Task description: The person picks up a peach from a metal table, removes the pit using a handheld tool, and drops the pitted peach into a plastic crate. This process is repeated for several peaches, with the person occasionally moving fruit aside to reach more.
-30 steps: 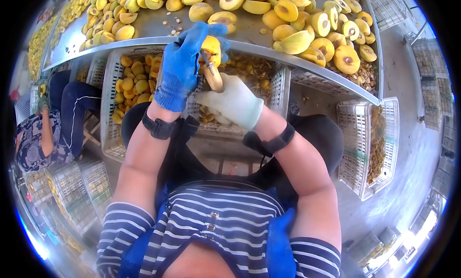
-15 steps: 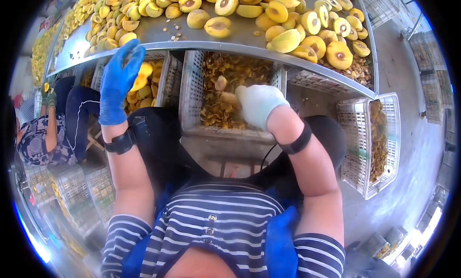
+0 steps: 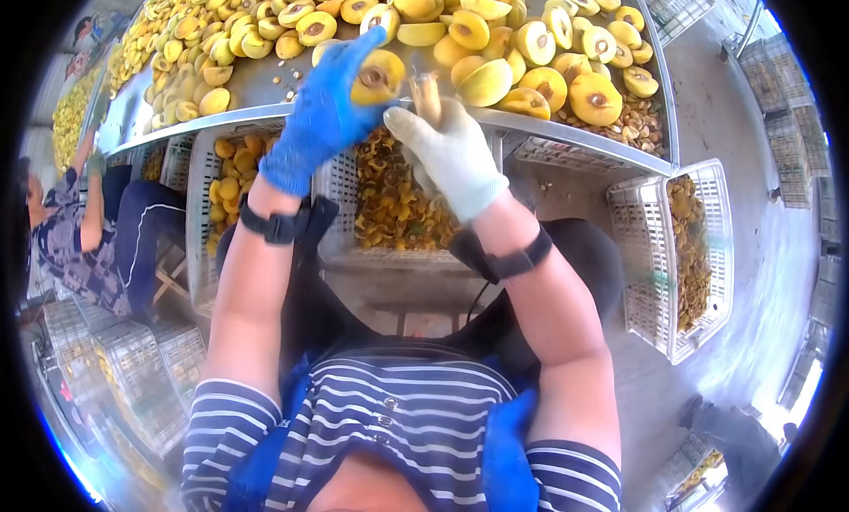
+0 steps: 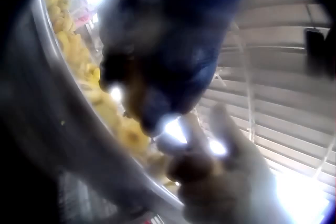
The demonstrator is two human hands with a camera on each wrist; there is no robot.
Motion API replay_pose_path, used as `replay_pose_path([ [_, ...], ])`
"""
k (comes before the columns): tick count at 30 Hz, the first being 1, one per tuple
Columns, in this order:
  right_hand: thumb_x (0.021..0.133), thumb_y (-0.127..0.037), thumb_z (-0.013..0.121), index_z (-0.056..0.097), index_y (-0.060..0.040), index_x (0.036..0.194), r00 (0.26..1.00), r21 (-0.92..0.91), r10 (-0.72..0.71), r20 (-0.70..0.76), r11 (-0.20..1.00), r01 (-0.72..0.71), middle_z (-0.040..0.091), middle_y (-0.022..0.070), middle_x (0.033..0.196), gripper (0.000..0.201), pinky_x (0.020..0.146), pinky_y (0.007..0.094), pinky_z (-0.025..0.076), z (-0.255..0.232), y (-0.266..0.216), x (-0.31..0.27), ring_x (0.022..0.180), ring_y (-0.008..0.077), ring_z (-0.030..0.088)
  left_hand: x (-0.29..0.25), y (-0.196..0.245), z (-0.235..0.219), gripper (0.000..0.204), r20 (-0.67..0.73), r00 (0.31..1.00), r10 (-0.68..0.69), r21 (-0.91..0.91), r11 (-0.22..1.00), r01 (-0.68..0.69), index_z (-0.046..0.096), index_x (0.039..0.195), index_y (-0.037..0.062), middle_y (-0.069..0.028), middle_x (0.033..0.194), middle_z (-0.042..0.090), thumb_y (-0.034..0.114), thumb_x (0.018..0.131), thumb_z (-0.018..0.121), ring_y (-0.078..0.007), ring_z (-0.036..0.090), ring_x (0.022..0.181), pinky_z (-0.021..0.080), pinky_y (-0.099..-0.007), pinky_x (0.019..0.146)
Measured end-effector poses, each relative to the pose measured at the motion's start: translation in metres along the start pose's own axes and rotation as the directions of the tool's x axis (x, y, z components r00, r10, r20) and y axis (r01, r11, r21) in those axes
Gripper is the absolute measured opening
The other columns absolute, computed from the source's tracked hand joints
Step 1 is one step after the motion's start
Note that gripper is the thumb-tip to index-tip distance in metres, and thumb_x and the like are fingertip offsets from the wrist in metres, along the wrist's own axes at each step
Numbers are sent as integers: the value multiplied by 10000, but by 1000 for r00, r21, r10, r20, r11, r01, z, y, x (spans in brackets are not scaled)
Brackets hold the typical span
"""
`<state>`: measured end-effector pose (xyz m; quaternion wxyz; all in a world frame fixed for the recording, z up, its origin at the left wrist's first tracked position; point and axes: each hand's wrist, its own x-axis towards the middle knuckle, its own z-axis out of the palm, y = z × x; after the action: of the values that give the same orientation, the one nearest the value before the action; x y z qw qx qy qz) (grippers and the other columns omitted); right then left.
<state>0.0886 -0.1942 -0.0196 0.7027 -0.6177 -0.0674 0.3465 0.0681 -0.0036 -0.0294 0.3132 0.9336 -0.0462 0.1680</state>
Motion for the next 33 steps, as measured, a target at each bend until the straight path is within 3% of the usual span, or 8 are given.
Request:
replay_pose_path([
  [5,823,-161,720,561,-3,1055,999,135,-36,-40,990,41,570,19,721,322,394,215,369,13,8,9,475,66,488,-39,10,-26,656,-48,996,75,-318,944,-86,447,1392,31,-184,1393,478,90,799,721,-259,505,1256,441,-373,1028],
  [7,808,-180,728,559,3,1063,995,-135,-100,-4,986,99,632,96,745,357,441,283,440,19,3,9,508,169,580,-51,-36,-22,634,-139,921,365,-472,793,-385,433,1401,19,-138,1406,485,24,822,691,-202,527,1229,461,-326,1004],
  [9,807,-194,725,553,7,1056,923,-421,-381,-55,847,324,647,154,772,363,495,336,472,29,19,17,574,253,619,-52,-1,-16,505,-265,914,307,-517,755,-403,452,1380,82,-167,1256,600,74,905,623,-260,609,1120,493,-350,963],
  [11,807,-208,723,546,12,1048,768,-666,-639,-24,583,465,663,212,800,371,549,388,505,35,25,17,641,337,658,-50,1,-15,412,-134,986,-95,-496,868,16,487,1318,43,-137,1231,623,97,928,608,-194,633,1062,515,-308,920],
  [14,825,-211,711,555,25,1041,924,-758,-380,-23,610,232,656,225,857,356,729,410,500,45,17,-5,834,366,653,-47,-1,-23,447,-105,987,-121,-636,771,27,451,1341,-20,-133,1280,577,18,918,589,-231,604,1119,501,-333,969],
  [22,822,-177,677,536,38,959,941,-773,-338,3,597,217,634,254,808,291,683,452,491,57,39,7,789,439,621,-48,-9,-4,366,-154,964,-215,-818,575,-2,429,1341,-27,-140,1219,590,112,1006,481,-239,621,1088,526,-345,939],
  [27,820,-145,662,543,41,936,973,-656,-230,-9,736,168,636,187,739,250,622,372,498,64,49,9,680,290,647,-40,16,-7,372,85,796,-600,-978,103,183,559,1194,-22,-123,983,647,293,1006,496,-206,673,869,567,-305,758],
  [33,808,-115,647,588,14,937,958,-227,217,187,959,-173,604,28,734,191,552,276,464,60,23,3,611,99,544,-42,10,-4,397,5,824,-567,-974,184,133,600,1152,-26,-119,935,654,328,983,541,-178,663,798,571,-301,711],
])
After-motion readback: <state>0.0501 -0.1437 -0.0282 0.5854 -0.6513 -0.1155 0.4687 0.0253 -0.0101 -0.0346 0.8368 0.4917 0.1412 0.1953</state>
